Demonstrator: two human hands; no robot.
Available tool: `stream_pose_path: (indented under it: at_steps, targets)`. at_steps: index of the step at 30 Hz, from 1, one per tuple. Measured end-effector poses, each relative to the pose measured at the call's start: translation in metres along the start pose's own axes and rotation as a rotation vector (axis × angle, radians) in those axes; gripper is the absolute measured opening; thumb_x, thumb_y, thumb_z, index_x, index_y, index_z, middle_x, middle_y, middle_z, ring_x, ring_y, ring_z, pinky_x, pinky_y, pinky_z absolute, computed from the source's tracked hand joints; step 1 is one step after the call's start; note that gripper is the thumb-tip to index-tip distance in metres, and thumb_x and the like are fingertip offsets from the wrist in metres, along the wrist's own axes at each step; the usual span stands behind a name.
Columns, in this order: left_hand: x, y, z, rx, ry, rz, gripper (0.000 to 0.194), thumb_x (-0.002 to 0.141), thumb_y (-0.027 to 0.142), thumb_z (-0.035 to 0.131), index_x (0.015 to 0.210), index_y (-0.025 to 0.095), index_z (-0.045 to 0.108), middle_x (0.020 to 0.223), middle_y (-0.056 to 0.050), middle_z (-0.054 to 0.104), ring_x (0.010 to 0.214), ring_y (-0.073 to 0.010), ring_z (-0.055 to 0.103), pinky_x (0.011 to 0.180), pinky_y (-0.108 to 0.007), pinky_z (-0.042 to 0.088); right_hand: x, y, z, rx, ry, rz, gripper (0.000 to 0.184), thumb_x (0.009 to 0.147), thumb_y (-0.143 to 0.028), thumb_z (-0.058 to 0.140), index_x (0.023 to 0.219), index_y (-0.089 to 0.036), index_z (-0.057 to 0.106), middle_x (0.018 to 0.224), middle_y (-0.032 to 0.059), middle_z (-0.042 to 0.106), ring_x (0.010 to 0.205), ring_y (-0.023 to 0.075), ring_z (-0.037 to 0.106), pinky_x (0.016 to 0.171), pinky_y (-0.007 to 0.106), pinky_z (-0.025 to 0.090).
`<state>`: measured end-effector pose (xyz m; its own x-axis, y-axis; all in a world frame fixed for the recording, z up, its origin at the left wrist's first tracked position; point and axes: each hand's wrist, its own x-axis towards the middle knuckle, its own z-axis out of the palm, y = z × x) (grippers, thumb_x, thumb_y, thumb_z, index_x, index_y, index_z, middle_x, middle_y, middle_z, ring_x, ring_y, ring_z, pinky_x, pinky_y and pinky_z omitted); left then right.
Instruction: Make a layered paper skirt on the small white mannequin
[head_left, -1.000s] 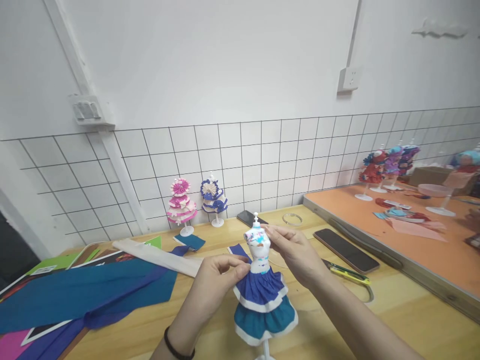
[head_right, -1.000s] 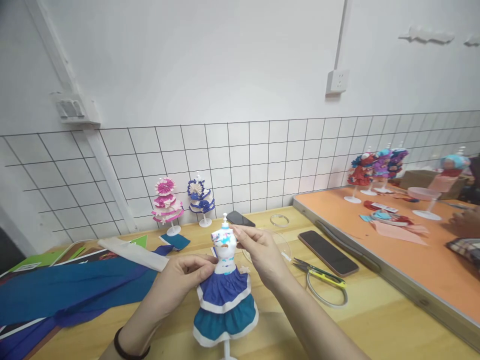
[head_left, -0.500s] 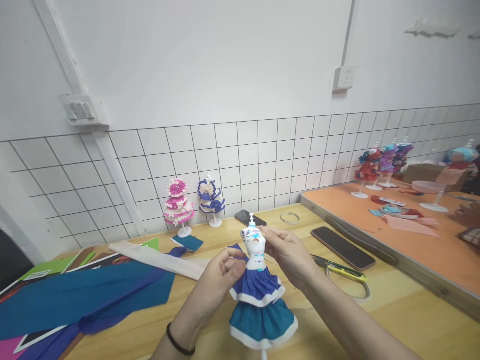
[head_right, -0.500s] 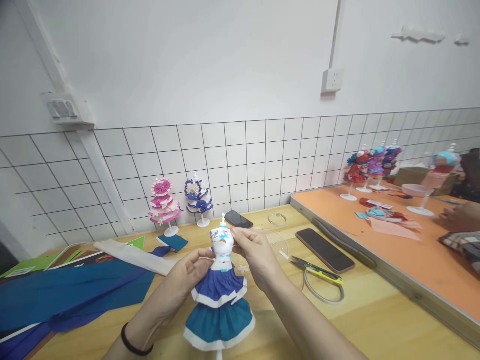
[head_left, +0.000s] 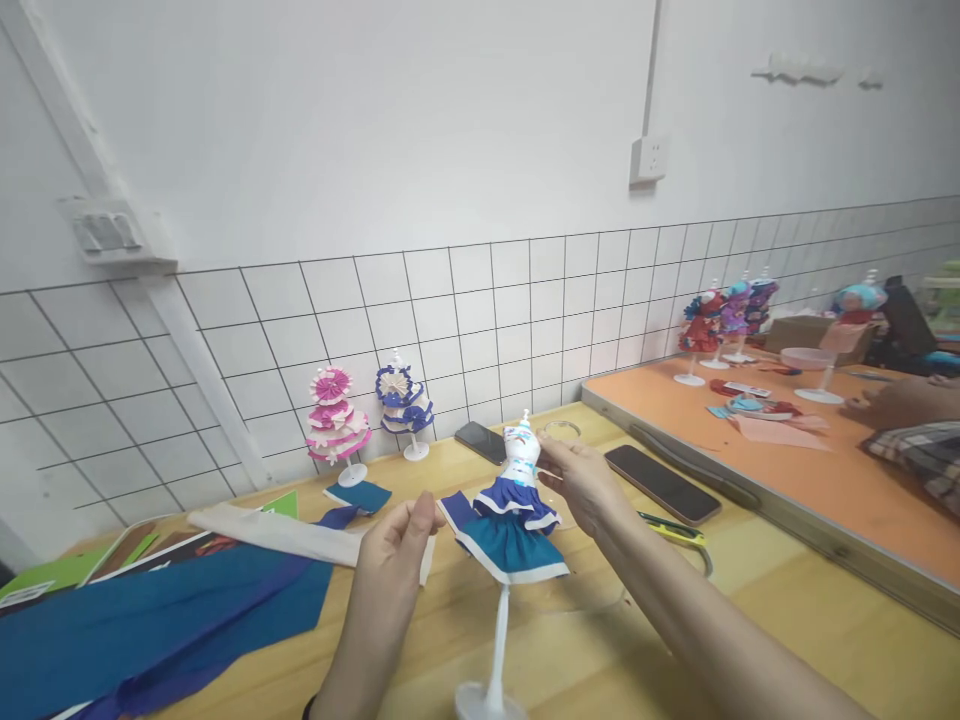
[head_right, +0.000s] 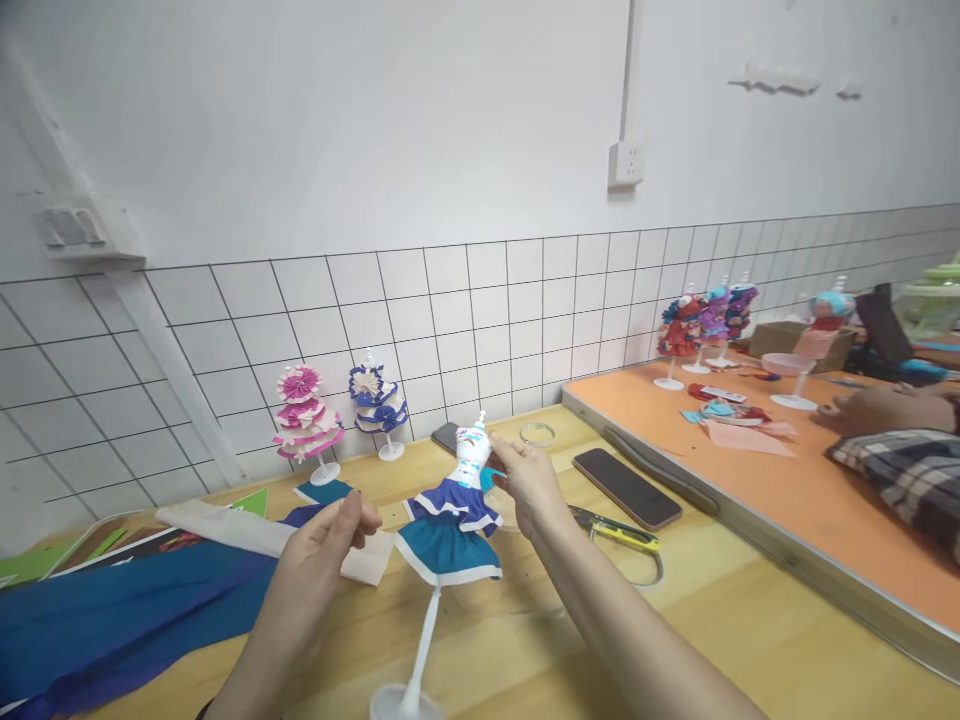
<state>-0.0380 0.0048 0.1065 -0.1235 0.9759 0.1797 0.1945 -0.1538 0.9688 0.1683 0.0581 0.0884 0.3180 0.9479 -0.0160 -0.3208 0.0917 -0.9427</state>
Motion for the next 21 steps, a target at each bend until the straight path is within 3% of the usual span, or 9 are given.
stream_pose_path:
  at_steps: [3,6,10,14,18,21]
  targets:
    - [0.000,-0.001,0.002,0.093,-0.151,0.024,0.047,0.071,0.061,0.052,0.053,0.018,0.061,0.055,0.001,0.055,0.057,-0.0149,0.046,0.058,-0.025,0.037,0.002,-0.007,-0.004,-0.014,0.082,-0.122,0.032,0.060,-0.046,0.071,0.072,-0.015,0.070,0.078,0.0075,0.070,0.082,0.0223,0.060,0.066,0.028,0.041]
    - [0.000,-0.005,0.008,0.045,-0.321,-0.090,0.040,0.064,0.055,0.063,0.069,0.016,0.068,0.061,0.000,0.059,0.058,-0.0142,0.048,0.057,-0.024,0.038,-0.001,-0.012,-0.005,-0.031,0.140,-0.233,0.035,0.062,-0.046,0.069,0.079,-0.016,0.071,0.086,0.0074,0.070,0.088,0.0236,0.059,0.072,0.030,0.040]
    - [0.001,-0.010,0.015,-0.068,-0.363,-0.236,0.052,0.050,0.042,0.078,0.091,0.013,0.066,0.051,0.007,0.049,0.048,-0.0086,0.042,0.047,-0.020,0.032,-0.009,-0.015,-0.002,-0.049,0.140,-0.313,0.033,0.066,-0.046,0.066,0.082,-0.017,0.071,0.086,0.0063,0.070,0.087,0.0234,0.059,0.072,0.030,0.041]
    - [0.002,-0.014,0.016,-0.174,-0.474,-0.289,0.042,0.058,0.041,0.075,0.085,0.012,0.062,0.045,0.011,0.039,0.037,-0.0022,0.023,0.038,-0.019,0.015,-0.017,-0.017,0.004,-0.067,0.103,-0.343,0.029,0.070,-0.044,0.065,0.080,-0.019,0.072,0.080,0.0043,0.071,0.081,0.0221,0.060,0.070,0.030,0.043]
    - [0.001,-0.019,0.016,-0.218,-0.539,-0.347,0.032,0.065,0.040,0.071,0.065,0.013,0.055,0.048,0.008,0.042,0.036,-0.0007,0.024,0.038,-0.019,0.011,-0.023,-0.018,0.007,-0.084,0.068,-0.368,0.026,0.073,-0.042,0.063,0.082,-0.019,0.072,0.079,0.0043,0.071,0.078,0.0216,0.060,0.070,0.031,0.045]
    - [0.000,-0.022,0.015,-0.307,-0.551,-0.384,0.030,0.070,0.036,0.068,0.062,0.014,0.049,0.048,0.008,0.040,0.036,-0.0001,0.023,0.039,-0.019,0.008,-0.025,-0.019,0.007,-0.099,0.044,-0.381,0.026,0.074,-0.041,0.062,0.084,-0.019,0.072,0.078,0.0043,0.071,0.077,0.0208,0.060,0.071,0.031,0.046]
